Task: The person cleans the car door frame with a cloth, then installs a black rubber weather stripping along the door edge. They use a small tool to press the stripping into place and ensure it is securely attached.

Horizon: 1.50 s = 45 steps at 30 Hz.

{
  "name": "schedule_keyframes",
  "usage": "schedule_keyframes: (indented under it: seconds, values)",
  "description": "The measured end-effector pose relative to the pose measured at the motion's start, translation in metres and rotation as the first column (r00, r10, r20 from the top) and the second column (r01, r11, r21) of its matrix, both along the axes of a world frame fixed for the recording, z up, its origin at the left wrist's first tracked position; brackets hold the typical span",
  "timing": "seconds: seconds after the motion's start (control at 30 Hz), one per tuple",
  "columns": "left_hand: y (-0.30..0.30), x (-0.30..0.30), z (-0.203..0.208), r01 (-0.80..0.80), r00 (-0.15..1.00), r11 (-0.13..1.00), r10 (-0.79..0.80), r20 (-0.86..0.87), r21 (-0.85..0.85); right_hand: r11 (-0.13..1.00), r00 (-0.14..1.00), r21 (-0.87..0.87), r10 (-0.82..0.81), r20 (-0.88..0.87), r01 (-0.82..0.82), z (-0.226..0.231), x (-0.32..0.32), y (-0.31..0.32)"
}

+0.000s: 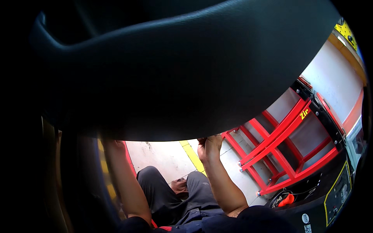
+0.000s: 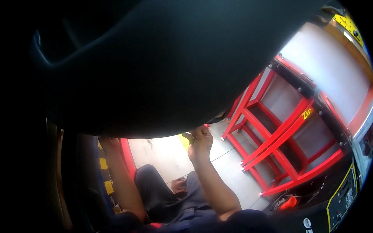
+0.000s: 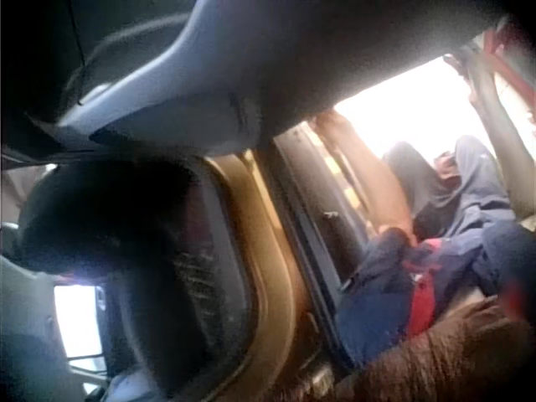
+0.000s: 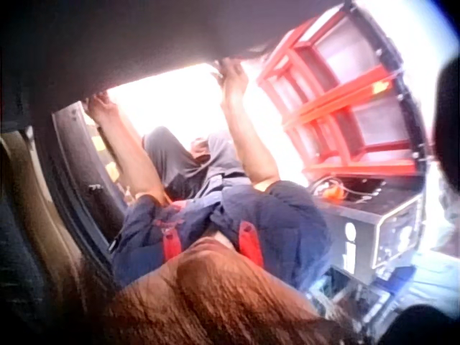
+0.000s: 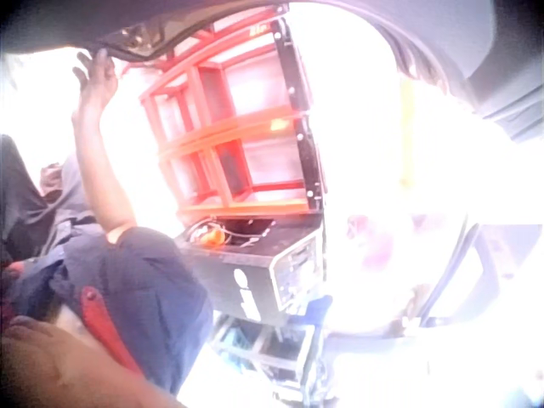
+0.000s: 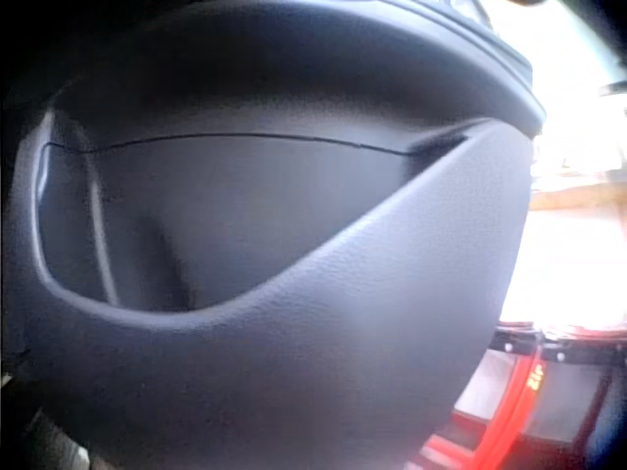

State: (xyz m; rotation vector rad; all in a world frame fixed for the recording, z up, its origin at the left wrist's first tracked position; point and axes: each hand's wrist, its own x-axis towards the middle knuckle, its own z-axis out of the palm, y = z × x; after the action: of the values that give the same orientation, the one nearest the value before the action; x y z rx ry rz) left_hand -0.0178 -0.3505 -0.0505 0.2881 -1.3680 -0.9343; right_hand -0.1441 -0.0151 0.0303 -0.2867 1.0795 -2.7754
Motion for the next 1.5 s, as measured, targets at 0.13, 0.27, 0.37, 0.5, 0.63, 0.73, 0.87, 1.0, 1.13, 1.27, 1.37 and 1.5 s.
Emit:
schedule_keyframes:
  seconds: [0.13,0.27,0.37,0.5,0.63,0.73,0.87,1.0,1.13,1.27,1.37,1.5]
  values:
    - [-0.002,-0.006,0.001,0.483,0.863,0.760,-0.330,-0.382,0.434,0.999,1.000,-0.035,0.012,0.028,-0.011,-0.007,-0.003,0.003]
    - [-0.002,-0.013,0.001,0.327,0.934,0.916,-0.276,-0.228,0.231,1.000,0.999,0.001,-0.016,0.051,0.016,-0.006,-0.004,0.003]
    - [-0.011,-0.023,-0.010,-0.084,0.996,0.981,0.086,0.008,-0.172,0.995,0.996,0.086,-0.065,0.062,0.060,0.002,0.001,-0.001]
    - [-0.036,-0.019,-0.030,-0.049,0.999,0.983,0.050,0.000,-0.179,0.994,0.999,0.109,-0.020,0.027,0.017,0.006,0.009,-0.013]
    - [0.014,-0.029,0.004,0.610,0.742,0.706,-0.350,-0.572,0.360,0.987,0.999,0.161,-0.009,-0.041,0.016,0.008,0.007,-0.001]
    - [0.030,-0.021,0.039,0.671,0.673,0.614,-0.267,-0.690,0.416,0.987,1.000,0.160,-0.020,-0.021,0.023,0.013,0.012,-0.004]
    - [0.009,-0.022,0.028,0.775,0.547,0.558,-0.355,-0.758,0.298,0.981,0.999,0.189,-0.045,-0.024,0.049,0.015,0.011,-0.011]
    - [-0.007,-0.024,0.012,0.795,0.525,0.558,-0.439,-0.729,0.238,0.978,0.999,0.204,-0.042,-0.035,0.048,0.015,0.008,-0.013]
    - [-0.018,-0.027,0.002,0.861,0.409,0.495,-0.546,-0.731,0.113,0.973,0.994,0.230,0.022,-0.103,0.002,0.015,0.011,-0.016]
    - [-0.024,-0.029,0.002,0.932,0.207,0.352,-0.711,-0.672,-0.085,0.971,0.985,0.237,0.034,-0.166,0.006,0.010,0.009,-0.024]
    - [-0.021,-0.030,0.004,0.949,0.085,0.256,-0.770,-0.633,-0.183,0.981,0.977,0.194,0.061,-0.204,-0.021,0.002,0.006,-0.032]
    - [-0.007,-0.029,0.001,0.912,0.264,0.411,-0.624,-0.736,-0.020,0.982,0.971,0.179,0.105,-0.214,-0.067,-0.005,0.012,-0.048]
